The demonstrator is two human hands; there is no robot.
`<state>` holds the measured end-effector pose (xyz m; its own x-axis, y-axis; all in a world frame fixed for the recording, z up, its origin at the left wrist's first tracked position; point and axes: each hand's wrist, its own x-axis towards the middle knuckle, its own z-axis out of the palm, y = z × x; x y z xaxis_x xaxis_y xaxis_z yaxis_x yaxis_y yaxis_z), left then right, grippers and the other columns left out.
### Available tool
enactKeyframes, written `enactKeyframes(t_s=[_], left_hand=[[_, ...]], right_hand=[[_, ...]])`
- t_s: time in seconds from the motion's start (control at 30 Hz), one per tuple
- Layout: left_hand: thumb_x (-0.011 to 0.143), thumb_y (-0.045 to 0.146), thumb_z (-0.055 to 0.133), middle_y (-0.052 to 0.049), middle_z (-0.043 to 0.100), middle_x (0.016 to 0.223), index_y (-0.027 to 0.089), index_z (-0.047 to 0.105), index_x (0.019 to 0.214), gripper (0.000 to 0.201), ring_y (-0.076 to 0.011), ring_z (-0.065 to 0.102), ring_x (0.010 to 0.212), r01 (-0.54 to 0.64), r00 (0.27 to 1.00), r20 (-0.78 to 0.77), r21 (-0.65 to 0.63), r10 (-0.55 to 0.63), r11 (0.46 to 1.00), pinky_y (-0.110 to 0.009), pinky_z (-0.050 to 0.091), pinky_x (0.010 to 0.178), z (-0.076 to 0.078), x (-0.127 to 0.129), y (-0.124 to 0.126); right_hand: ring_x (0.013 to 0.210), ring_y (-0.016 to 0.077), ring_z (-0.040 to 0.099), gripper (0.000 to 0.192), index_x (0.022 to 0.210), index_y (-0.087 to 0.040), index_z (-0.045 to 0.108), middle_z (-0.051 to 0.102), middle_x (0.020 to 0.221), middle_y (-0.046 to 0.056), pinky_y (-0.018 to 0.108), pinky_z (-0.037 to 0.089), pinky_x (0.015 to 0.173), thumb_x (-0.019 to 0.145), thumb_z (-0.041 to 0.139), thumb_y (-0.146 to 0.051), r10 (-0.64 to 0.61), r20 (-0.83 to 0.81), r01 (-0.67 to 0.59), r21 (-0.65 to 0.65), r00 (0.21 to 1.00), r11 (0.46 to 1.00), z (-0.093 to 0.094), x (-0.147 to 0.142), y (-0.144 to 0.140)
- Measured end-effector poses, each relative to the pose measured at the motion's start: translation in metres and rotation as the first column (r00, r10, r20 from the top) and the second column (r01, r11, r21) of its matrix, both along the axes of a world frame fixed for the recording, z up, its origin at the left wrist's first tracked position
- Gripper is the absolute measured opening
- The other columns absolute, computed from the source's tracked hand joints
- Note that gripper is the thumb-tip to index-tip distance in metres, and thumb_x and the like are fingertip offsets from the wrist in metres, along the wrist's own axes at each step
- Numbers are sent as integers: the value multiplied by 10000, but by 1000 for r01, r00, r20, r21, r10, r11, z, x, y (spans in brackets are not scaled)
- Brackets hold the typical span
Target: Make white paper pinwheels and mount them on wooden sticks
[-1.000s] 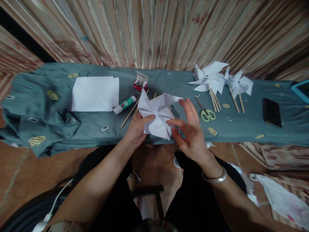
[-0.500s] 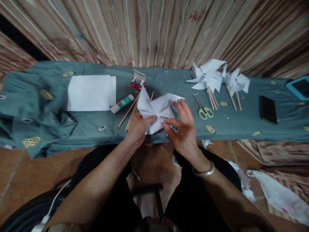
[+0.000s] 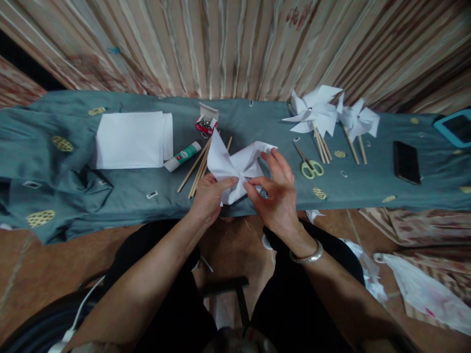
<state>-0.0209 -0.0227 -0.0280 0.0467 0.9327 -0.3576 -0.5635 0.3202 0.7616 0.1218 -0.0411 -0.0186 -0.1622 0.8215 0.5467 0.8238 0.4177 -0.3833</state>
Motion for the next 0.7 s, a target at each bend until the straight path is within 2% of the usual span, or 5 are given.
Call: enactKeyframes(t_s=[0.3,0.7], left_hand=[[485,188,855,-17,741,694,135,744,775,315,-123,629,566,22,1000,-10,20,-22,1000,-231,496,607,-2,1,-1],[468,190,881,-5,741,706,142,726,761,335,-120,644,598,-19,1000,-5,23,19,1000,-229,508,645,-1,1,-1]], right_hand=[[1386,313,422,159,725,-214,681,577,1374,89,557,439,1043,868,613,-229,-16,22,16,-14,1000,1000,-1,-1,0],[1356,307,464,203,712,-200,684,612,1336,109,517,461,1015,883,604,-275,-6,55,6,14,998,1000,0,-3,-1]])
